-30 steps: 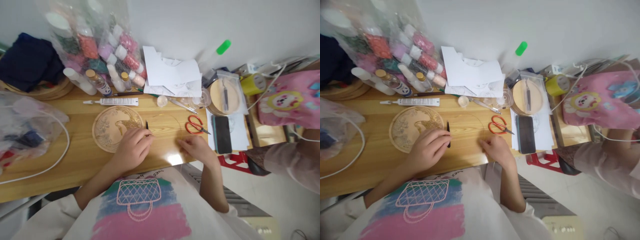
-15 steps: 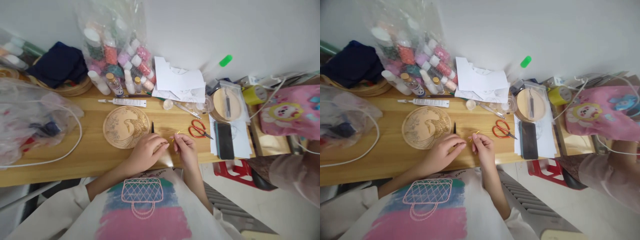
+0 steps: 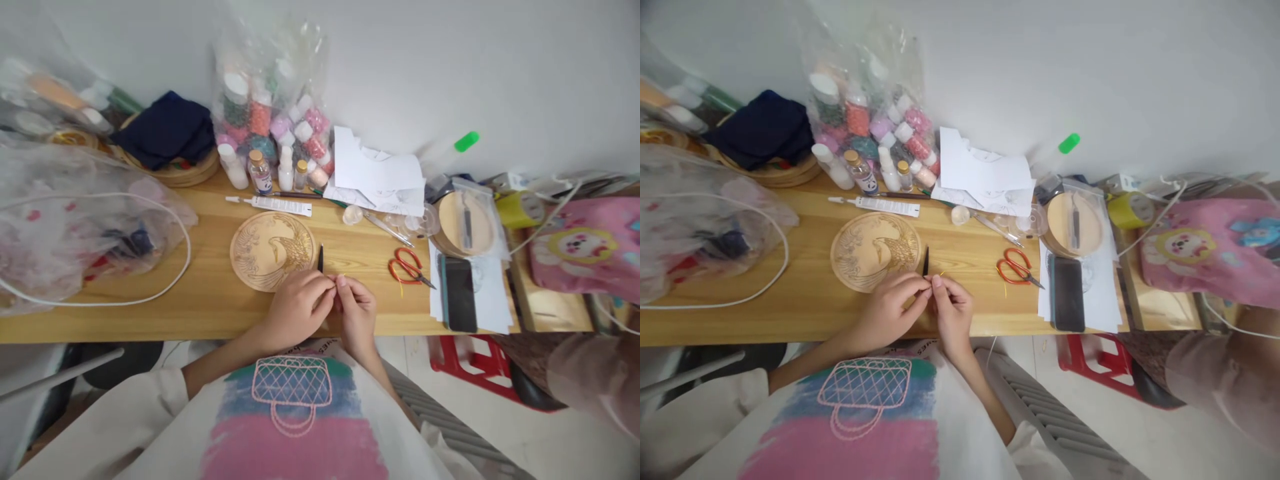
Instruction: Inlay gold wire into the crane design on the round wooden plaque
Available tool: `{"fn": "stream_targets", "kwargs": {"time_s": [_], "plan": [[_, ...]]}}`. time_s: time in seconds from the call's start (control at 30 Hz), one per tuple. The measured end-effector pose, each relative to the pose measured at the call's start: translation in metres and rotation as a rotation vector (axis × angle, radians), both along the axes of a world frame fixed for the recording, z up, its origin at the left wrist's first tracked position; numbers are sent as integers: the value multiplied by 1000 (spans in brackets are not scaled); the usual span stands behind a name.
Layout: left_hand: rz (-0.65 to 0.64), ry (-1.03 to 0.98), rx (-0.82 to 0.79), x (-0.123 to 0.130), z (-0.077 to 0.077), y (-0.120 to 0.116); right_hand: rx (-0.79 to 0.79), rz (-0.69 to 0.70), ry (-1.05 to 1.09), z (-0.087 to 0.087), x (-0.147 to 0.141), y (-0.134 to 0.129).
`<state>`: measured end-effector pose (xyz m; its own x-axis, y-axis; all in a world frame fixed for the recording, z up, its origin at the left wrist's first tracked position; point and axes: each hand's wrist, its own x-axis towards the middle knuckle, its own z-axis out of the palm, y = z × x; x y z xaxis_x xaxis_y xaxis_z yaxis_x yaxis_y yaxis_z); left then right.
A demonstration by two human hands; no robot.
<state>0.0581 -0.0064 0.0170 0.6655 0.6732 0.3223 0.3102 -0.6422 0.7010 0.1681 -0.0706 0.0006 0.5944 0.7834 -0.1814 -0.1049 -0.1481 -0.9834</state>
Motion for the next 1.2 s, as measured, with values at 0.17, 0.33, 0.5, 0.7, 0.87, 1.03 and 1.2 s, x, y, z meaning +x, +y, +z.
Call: {"fn": "stream_targets", "kwargs": {"time_s": [0.17, 0.33, 0.5, 0.7, 0.87, 1.03, 1.2], "plan": [[51, 164, 164, -7, -4, 7, -59, 143, -148, 4, 3, -2], [-27, 257, 323, -14, -1, 15, -7, 201, -658, 29, 23, -4], [-66, 289, 427, -16, 0, 26, 156, 587, -1233, 32, 46, 14], [-78, 280, 485, -19, -4, 45, 248, 641, -1254, 18, 54, 38], [-65, 252, 480, -20, -8, 60, 295, 632, -1147, 7, 55, 53], [6, 217, 449, -23, -14, 65, 318, 596, -1053, -5, 54, 59], [25, 190, 401, -22, -17, 66, 330, 582, -1028, -10, 51, 60]]}}
